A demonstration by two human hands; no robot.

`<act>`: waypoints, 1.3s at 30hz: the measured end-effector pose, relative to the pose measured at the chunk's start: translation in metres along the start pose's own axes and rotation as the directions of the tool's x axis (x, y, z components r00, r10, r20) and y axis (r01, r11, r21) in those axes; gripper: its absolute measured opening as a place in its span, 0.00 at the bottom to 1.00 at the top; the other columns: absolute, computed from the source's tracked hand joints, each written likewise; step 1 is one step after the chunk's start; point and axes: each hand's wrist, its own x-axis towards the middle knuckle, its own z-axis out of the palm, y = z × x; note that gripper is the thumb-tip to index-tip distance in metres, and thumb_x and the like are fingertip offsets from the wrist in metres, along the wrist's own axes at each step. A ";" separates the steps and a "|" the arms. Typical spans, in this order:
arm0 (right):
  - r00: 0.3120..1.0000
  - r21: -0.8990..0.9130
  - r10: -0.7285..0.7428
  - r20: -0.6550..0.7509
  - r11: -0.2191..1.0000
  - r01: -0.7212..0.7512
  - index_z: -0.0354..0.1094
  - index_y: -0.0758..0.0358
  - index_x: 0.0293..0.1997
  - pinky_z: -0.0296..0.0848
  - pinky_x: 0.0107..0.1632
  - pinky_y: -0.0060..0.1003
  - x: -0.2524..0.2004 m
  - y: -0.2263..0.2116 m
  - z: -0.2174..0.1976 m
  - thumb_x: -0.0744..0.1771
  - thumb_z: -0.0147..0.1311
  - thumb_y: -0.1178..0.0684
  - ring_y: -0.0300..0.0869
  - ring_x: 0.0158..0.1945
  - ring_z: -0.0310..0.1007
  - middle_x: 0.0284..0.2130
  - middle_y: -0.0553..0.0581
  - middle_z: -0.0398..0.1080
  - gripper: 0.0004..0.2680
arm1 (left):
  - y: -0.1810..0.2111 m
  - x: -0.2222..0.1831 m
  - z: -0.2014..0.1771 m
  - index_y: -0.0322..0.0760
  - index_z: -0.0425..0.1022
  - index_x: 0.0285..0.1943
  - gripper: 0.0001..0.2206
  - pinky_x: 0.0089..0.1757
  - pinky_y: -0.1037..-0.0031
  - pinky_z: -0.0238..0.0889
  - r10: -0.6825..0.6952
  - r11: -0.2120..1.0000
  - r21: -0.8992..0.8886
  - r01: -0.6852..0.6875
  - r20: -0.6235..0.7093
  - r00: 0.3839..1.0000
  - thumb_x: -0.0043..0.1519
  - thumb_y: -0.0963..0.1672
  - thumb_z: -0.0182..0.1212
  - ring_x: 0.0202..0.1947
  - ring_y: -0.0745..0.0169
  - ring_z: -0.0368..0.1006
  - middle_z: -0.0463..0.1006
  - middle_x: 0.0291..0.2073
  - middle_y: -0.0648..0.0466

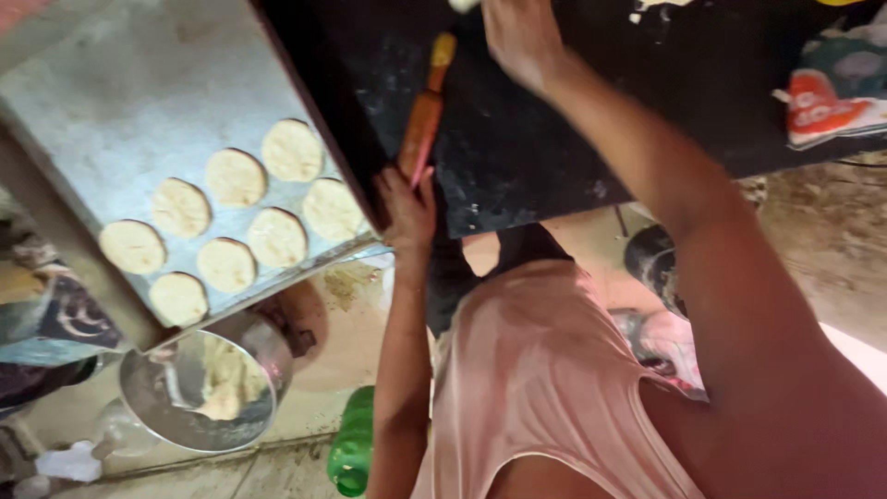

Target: The person uses a rolling pin to flatten small pieces of dough into disks and places them onto a metal tray.

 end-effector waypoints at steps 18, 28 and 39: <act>0.967 0.076 -0.191 -0.169 0.976 0.206 0.55 0.93 0.70 0.57 0.65 0.58 -0.087 -0.062 -0.083 0.61 0.57 0.42 0.74 0.70 0.46 0.66 0.94 0.48 0.37 | 0.031 -0.002 -0.010 0.33 0.64 0.63 0.26 0.38 0.50 0.71 -0.197 0.980 0.024 0.198 -0.023 0.980 0.66 0.55 0.59 0.45 0.30 0.75 0.72 0.52 0.36; 0.927 0.344 -0.374 0.018 0.873 0.345 0.60 0.64 0.72 0.60 0.74 0.47 -0.053 -0.064 -0.048 0.69 0.57 0.54 0.48 0.76 0.59 0.71 0.60 0.63 0.21 | 0.024 -0.014 0.003 0.34 0.64 0.64 0.27 0.36 0.50 0.71 -0.240 0.970 0.028 0.241 -0.044 0.970 0.67 0.55 0.58 0.46 0.29 0.74 0.71 0.57 0.33; 0.903 -0.080 -0.430 -0.014 0.900 0.428 0.59 0.69 0.66 0.68 0.64 0.57 -0.099 -0.111 -0.106 0.69 0.53 0.36 0.61 0.68 0.65 0.63 0.68 0.67 0.26 | 0.033 0.015 0.000 0.34 0.71 0.54 0.27 0.40 0.53 0.70 -0.155 0.988 -0.013 0.155 -0.032 0.987 0.64 0.58 0.64 0.44 0.37 0.75 0.74 0.46 0.43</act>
